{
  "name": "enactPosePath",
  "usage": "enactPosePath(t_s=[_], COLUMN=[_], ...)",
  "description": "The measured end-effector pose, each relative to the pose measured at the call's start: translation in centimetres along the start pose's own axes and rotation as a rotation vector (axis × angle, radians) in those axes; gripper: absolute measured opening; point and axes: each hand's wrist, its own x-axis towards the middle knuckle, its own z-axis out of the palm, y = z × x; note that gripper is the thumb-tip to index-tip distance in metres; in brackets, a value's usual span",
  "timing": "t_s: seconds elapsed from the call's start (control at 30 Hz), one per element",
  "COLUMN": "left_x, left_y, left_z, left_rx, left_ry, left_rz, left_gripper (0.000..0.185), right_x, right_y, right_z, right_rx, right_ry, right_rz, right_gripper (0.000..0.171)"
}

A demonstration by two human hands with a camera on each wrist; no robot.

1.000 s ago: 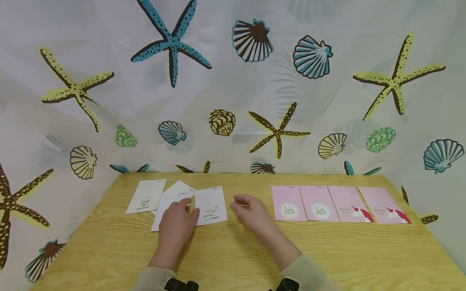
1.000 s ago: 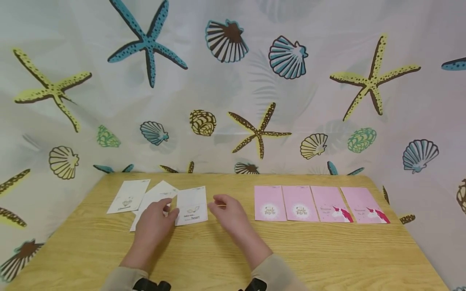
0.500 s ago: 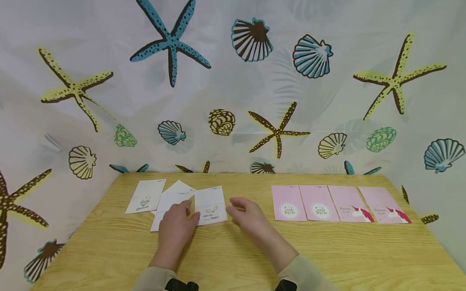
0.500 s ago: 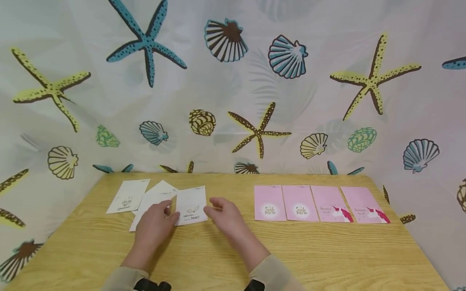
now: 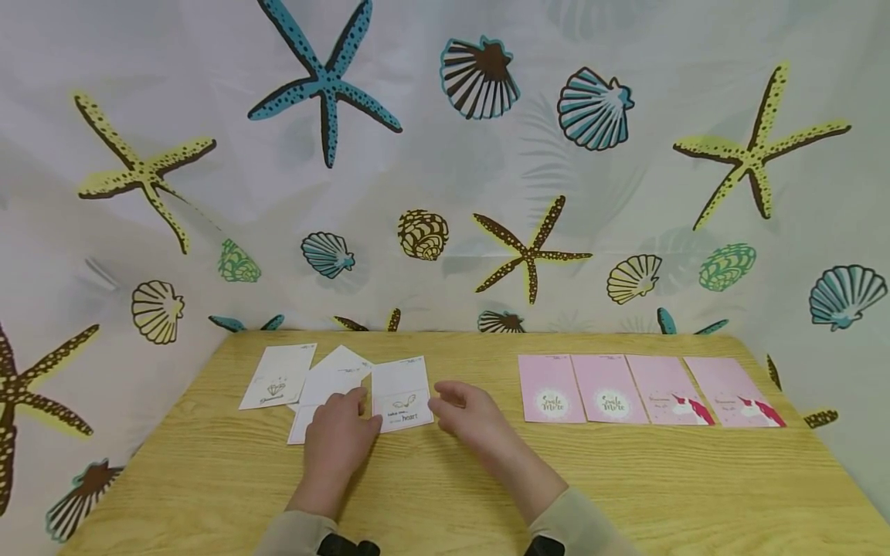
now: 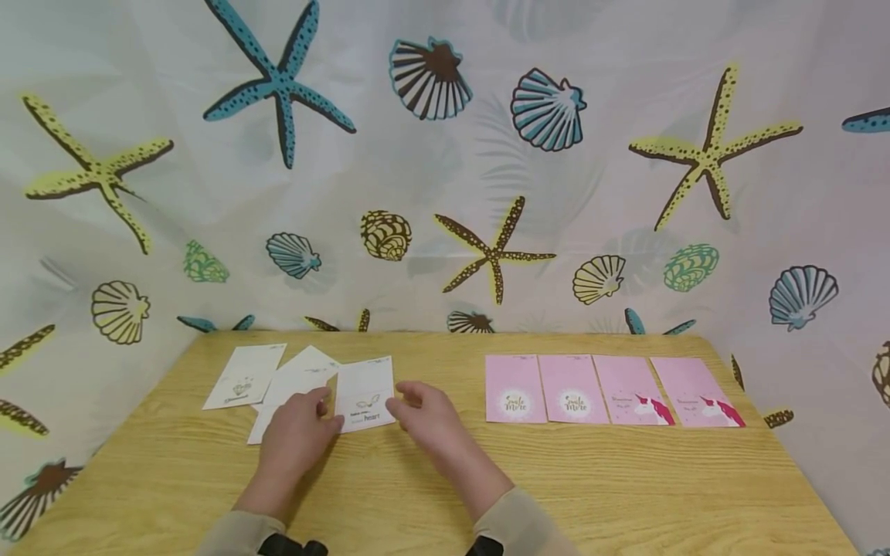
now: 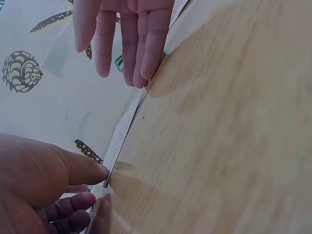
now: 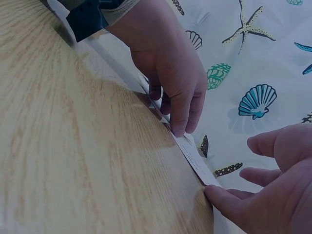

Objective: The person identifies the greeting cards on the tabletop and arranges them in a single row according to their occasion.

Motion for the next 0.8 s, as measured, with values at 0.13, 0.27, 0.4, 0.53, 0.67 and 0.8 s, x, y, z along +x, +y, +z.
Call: enactPosePath(t_s=[0.13, 0.27, 0.4, 0.53, 0.67, 0.8], left_x=[-0.11, -0.06, 0.02, 0.07, 0.09, 0.12], left_y=[0.05, -0.05, -0.22, -0.33, -0.36, -0.38], left_z=[-0.03, 0.06, 0.17, 0.27, 0.31, 0.31], left_rx=[0.005, 0.010, 0.011, 0.016, 0.017, 0.015], left_ry=[0.000, -0.005, -0.006, -0.007, -0.007, -0.014], left_rz=[0.002, 0.004, 0.011, 0.016, 0.017, 0.015], left_gripper=[0.049, 0.048, 0.048, 0.046, 0.044, 0.044], right_x=[0.08, 0.07, 0.20, 0.37, 0.55, 0.76], right_y=[0.07, 0.17, 0.35, 0.45, 0.46, 0.54], right_z=[0.09, 0.18, 0.26, 0.36, 0.41, 0.45], right_rx=[0.014, 0.032, 0.037, 0.045, 0.074, 0.128], right_ry=[-0.003, -0.008, -0.011, -0.007, 0.000, 0.004], right_rz=[-0.001, -0.005, -0.010, -0.011, 0.004, 0.019], right_gripper=[0.056, 0.056, 0.056, 0.055, 0.054, 0.053])
